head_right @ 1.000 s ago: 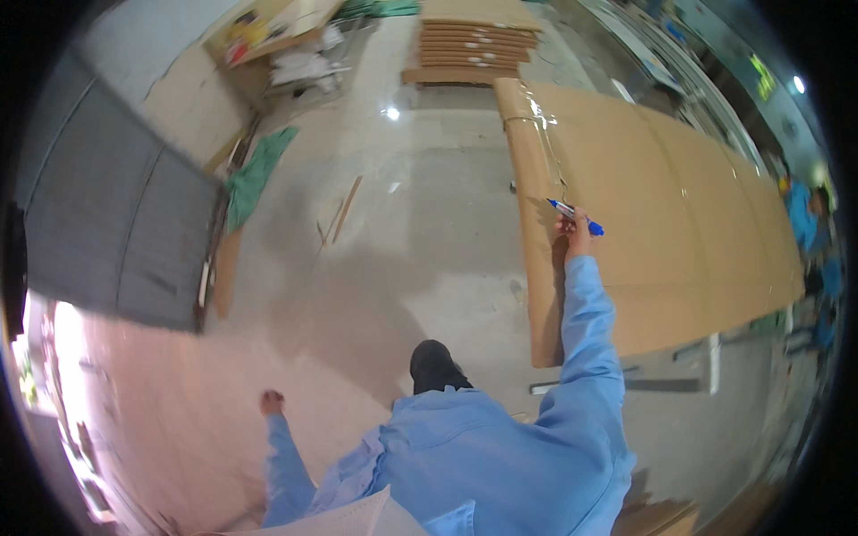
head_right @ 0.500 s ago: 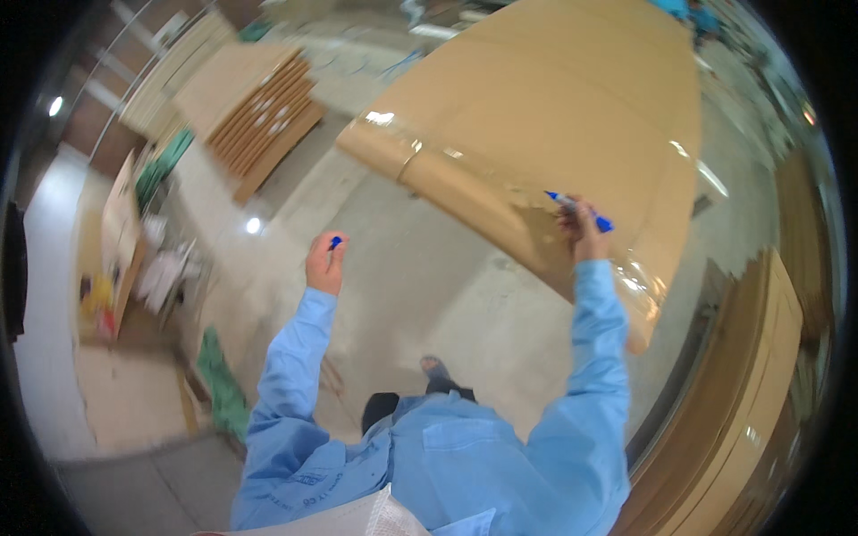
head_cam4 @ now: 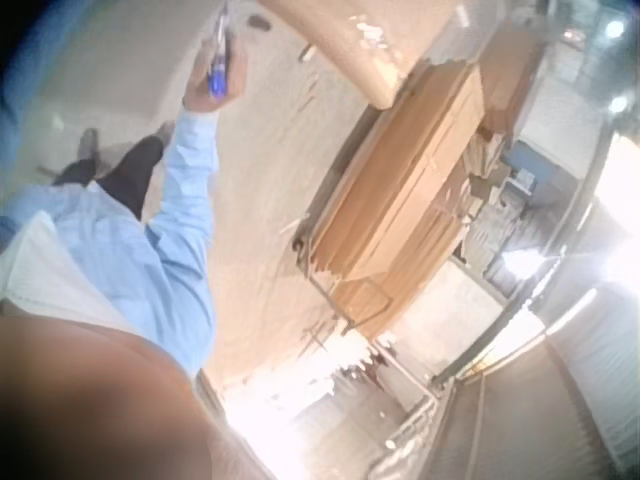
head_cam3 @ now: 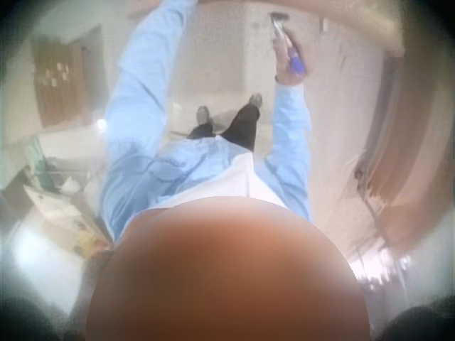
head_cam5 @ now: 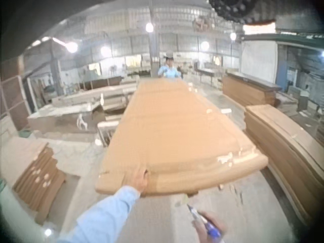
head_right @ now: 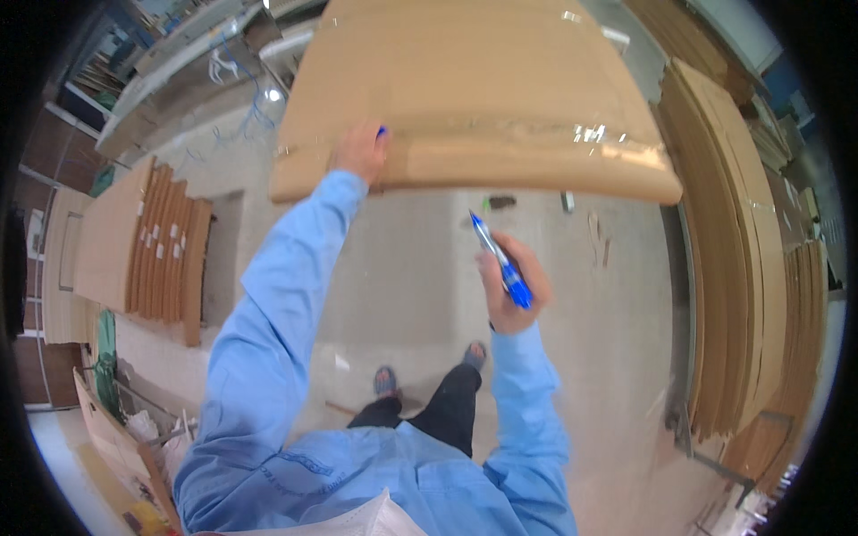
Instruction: The person folds a large corrugated cardboard sheet on a table, trims edges with a utility knife, and seals seams with packing tape. They then write identification codes on the finished box with a marker.
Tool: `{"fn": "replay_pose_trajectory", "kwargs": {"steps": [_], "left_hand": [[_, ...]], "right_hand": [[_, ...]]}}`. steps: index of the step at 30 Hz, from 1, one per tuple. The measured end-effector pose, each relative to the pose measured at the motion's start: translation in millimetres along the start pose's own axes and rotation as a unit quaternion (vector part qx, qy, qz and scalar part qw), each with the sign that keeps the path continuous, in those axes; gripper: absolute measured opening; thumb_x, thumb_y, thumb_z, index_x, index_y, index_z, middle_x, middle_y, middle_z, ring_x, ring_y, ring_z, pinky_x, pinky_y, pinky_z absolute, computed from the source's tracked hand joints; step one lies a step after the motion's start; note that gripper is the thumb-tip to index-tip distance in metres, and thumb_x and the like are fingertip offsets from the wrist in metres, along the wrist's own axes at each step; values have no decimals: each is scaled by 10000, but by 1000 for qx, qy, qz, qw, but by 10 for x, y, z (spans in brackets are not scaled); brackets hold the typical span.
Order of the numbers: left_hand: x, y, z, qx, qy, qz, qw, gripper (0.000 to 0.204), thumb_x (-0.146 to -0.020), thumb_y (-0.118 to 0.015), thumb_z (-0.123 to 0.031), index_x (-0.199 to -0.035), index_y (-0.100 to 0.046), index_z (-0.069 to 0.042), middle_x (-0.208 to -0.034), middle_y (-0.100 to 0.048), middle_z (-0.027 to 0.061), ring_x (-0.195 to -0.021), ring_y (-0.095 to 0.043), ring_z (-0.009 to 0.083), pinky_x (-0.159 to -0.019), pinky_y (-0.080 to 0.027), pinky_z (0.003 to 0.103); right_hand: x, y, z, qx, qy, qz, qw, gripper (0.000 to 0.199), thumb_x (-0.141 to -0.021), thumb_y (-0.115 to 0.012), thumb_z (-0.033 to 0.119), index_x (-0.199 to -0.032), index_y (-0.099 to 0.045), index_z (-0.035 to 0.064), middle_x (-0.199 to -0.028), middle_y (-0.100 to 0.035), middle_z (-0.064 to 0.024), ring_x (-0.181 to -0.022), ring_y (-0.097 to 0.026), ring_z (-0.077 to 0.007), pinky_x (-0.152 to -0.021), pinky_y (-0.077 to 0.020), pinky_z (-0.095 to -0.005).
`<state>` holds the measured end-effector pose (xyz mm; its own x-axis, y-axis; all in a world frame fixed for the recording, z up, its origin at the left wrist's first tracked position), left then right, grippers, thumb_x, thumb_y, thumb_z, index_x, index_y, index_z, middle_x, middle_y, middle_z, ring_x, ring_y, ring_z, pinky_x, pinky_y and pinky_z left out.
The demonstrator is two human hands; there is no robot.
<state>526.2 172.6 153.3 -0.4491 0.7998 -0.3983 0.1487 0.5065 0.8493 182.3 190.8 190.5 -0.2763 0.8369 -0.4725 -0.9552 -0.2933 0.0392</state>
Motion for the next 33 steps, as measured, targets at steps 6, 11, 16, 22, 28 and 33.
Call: {"fn": "replay_pose_trajectory", "kwargs": {"steps": [6, 11, 16, 22, 28, 33], "left_hand": [[25, 14, -48, 26, -28, -32, 999, 238, -1013, -576, -311, -1030, -616, -77, -1058, -668, 163, -1054, -605, 387, -905, -485, 503], [0, 10, -71, 20, -26, -32, 999, 249, -1016, -576, -310, -1023, -617, -64, -1074, -674, 152, -1059, -604, 384, -921, -484, 487], [-4, -1, -64, 28, -31, -44, 998, 253, -1021, -570, -307, -1018, -619, -59, -1071, -677, 155, -1047, -609, 382, -919, -486, 484], [-36, -5, -56, 30, -38, -46, 998, 259, -1018, -574, -301, -1011, -629, -47, -1060, -677, 150, -1045, -609, 382, -912, -487, 490], [-15, 33, -76, 32, -33, -52, 998, 259, -1018, -582, -301, -999, -625, -47, -1058, -675, 144, -1042, -605, 382, -898, -484, 490], [-33, 21, -61, 34, -26, -44, 998, 264, -1016, -586, -312, -1002, -621, -50, -1054, -675, 145, -1025, -608, 393, -873, -490, 500]], "right_hand": [[158, -880, -402, 103, 40, -41, 993, 228, -845, -785, -4, -1065, -725, -14, -907, -741, -116, -748, -696, -149, -691, -545, -270], [-71, -1239, -561, 112, 91, -77, 987, 223, -839, -790, 1, -1053, -732, 6, -882, -732, -111, -727, -697, -163, -678, -538, -273], [-30, -1316, -860, 137, 97, -115, 979, 203, -832, -799, 15, -1026, -741, 13, -820, -715, -84, -698, -679, -155, -664, -533, -277], [465, -1230, -1103, 145, 4, -83, 986, 200, -821, -812, 19, -1010, -749, 9, -795, -708, -72, -659, -637, -139, -638, -516, -266], [-51, -1267, -873, 89, 50, -98, 990, 183, -866, -780, 3, -1045, -744, -6, -836, -721, -81, -673, -645, -120, -650, -518, -257], [-187, -1088, -917, 79, 25, -149, 985, 171, -882, -756, 1, -1051, -739, -14, -840, -722, -80, -698, -656, -105, -652, -518, -251]]}}
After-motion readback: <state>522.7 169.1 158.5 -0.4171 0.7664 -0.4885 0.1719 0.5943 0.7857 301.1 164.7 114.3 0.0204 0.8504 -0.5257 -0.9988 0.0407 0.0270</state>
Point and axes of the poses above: each hand's wrist, its own x-axis away from the middle knuckle, its own y-axis out of the back of the hand, z = x × y, the point moved 4 cm from there along -x, towards the middle knuckle
